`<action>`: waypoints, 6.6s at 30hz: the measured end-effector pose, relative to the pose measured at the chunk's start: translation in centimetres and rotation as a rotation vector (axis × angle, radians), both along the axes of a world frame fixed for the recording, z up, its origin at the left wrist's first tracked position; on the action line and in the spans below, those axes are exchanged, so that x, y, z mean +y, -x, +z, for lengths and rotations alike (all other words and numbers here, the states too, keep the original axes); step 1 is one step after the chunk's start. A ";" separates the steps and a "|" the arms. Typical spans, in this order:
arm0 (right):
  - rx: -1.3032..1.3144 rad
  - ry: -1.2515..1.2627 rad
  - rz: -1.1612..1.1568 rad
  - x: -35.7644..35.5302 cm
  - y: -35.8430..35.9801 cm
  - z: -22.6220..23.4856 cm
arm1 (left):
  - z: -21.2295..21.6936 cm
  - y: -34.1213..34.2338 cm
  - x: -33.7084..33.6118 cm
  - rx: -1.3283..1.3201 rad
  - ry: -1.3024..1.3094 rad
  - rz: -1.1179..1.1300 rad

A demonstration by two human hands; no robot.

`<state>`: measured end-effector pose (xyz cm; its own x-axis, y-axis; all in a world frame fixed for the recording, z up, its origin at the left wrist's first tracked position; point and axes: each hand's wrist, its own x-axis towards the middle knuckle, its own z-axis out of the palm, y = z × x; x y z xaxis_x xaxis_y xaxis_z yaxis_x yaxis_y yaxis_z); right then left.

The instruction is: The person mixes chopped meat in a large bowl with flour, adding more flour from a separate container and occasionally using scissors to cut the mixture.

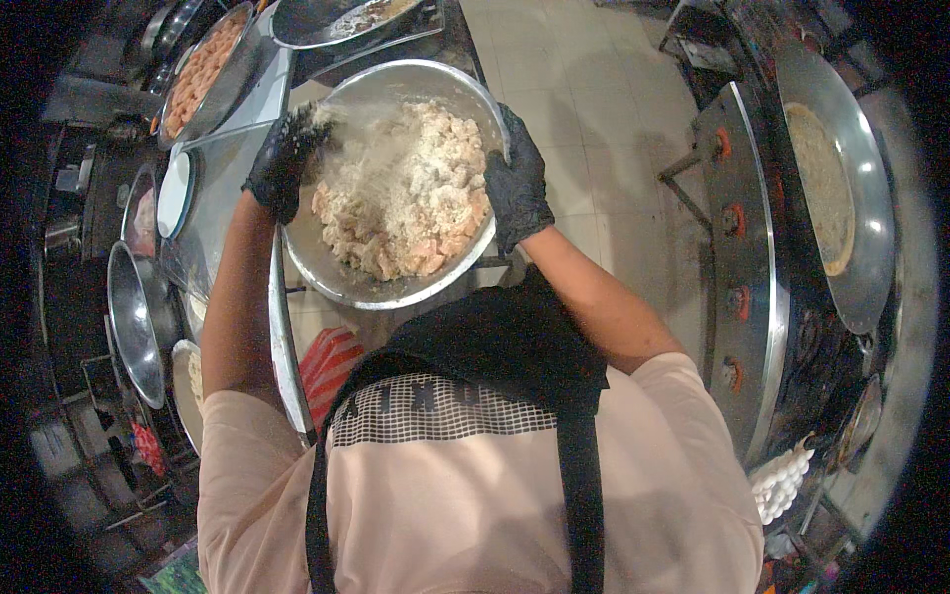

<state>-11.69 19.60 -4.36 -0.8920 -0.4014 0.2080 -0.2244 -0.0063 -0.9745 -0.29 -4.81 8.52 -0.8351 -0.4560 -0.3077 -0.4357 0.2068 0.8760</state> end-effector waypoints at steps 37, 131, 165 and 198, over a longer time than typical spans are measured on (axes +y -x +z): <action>-0.053 0.040 0.082 0.4 1.4 -1.3 | -10.3 1.5 7.0 -0.179 0.931 -0.426; -0.041 -0.040 0.084 -1.8 4.1 -1.6 | -9.2 -3.4 9.0 -0.323 0.858 -0.455; -0.170 -0.036 0.293 -1.8 4.7 -1.1 | -7.2 -44.9 -3.2 -0.368 0.366 1.035; -0.145 0.003 0.137 -1.6 3.9 -0.2 | 3.3 -8.3 0.1 0.327 0.136 0.128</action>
<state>-15.57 18.04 -4.59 -0.8498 -0.5206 0.0828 -0.0786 -0.0302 -0.9964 8.02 -4.68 11.87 -0.8126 -0.5816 0.0369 -0.1671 0.2932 0.9413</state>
